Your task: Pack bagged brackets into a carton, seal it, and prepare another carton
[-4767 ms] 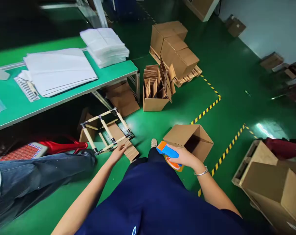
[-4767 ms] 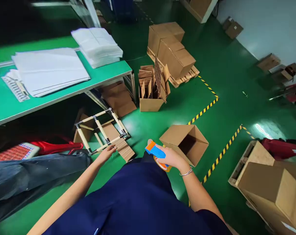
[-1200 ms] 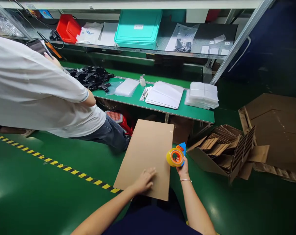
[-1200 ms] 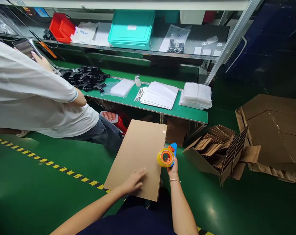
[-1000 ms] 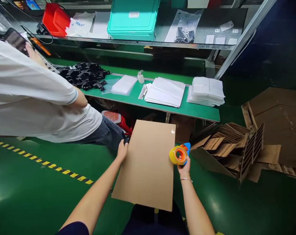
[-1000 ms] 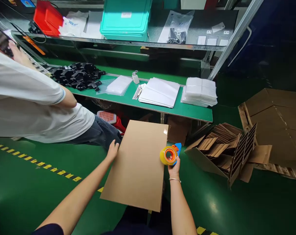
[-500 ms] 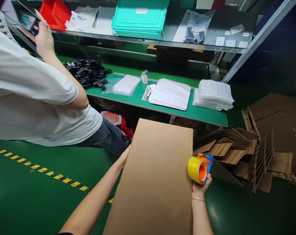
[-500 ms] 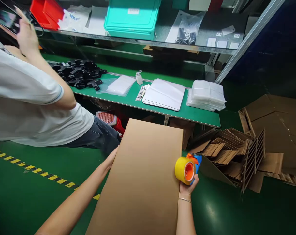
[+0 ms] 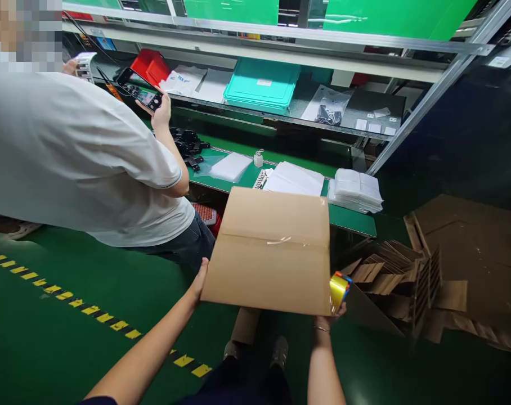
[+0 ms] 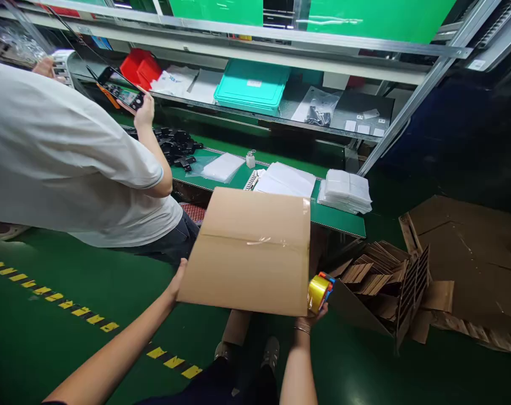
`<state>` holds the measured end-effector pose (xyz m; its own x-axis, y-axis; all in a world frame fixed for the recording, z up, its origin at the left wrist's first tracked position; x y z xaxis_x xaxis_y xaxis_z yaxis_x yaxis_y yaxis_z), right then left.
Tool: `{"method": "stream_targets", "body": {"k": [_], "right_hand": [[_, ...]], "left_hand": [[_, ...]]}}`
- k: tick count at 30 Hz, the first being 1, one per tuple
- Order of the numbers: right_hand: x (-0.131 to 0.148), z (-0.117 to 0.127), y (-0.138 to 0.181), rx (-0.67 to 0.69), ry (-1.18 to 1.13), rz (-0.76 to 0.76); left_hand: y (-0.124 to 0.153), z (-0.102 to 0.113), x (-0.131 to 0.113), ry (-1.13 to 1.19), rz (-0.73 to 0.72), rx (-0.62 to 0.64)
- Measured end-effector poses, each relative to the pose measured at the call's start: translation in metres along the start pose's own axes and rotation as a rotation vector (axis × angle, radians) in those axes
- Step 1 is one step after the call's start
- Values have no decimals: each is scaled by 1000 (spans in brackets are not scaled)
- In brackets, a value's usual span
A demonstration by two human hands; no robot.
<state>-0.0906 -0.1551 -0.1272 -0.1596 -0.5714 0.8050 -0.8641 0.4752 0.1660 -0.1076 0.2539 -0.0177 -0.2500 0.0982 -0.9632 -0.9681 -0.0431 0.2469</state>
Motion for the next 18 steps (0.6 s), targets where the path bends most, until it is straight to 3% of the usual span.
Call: {"method": "stream_targets", "body": {"k": [4,9,15,18], "right_hand": [[-26,-3,-10,-28,-28,-6],[-26,0,-24,-101,-68,-62],[49,36,-10,-146,-27,-176],[94,22,6,-4,118,-266]], "left_hand": [[-21,-11,12,180,46,-65],[-61,-12,3,113,57,-170],[-63,-17,-13,40,110,-239],[-59,-12,-35,-6,103,-255]]}}
Point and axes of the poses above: each hand's wrist, its own y-axis away from the middle knuckle, its own z-axis out of the back of the hand, x = y × z, the point moved 3 cm from there along -y, towards the middle knuckle, and after that the axes turned 4 degrees about x, right-handed, at the moved point
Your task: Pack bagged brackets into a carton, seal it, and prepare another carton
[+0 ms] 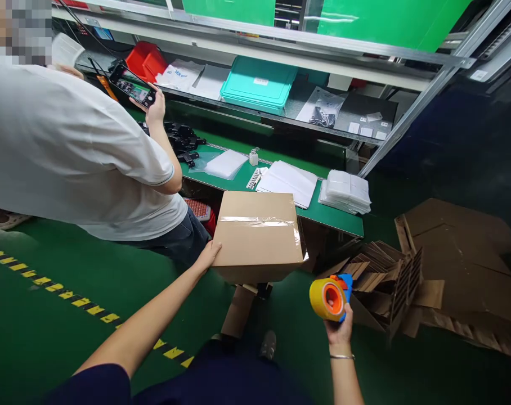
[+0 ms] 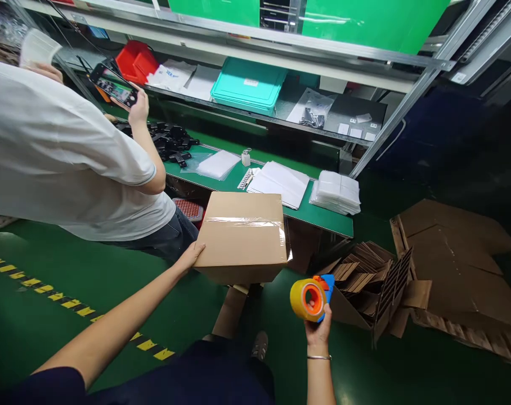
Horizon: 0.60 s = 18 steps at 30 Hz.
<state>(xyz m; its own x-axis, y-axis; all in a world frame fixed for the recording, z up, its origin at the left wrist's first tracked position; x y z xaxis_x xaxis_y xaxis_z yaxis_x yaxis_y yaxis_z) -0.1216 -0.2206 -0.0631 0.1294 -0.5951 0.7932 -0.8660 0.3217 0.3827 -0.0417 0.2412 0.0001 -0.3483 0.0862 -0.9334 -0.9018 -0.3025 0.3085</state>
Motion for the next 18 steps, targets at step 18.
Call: {"method": "stream_targets", "body": {"k": [18], "right_hand": [[-53,-289,163,227,1610,785]], "left_hand": [[-42,-19,-111,93,260,1249]]}}
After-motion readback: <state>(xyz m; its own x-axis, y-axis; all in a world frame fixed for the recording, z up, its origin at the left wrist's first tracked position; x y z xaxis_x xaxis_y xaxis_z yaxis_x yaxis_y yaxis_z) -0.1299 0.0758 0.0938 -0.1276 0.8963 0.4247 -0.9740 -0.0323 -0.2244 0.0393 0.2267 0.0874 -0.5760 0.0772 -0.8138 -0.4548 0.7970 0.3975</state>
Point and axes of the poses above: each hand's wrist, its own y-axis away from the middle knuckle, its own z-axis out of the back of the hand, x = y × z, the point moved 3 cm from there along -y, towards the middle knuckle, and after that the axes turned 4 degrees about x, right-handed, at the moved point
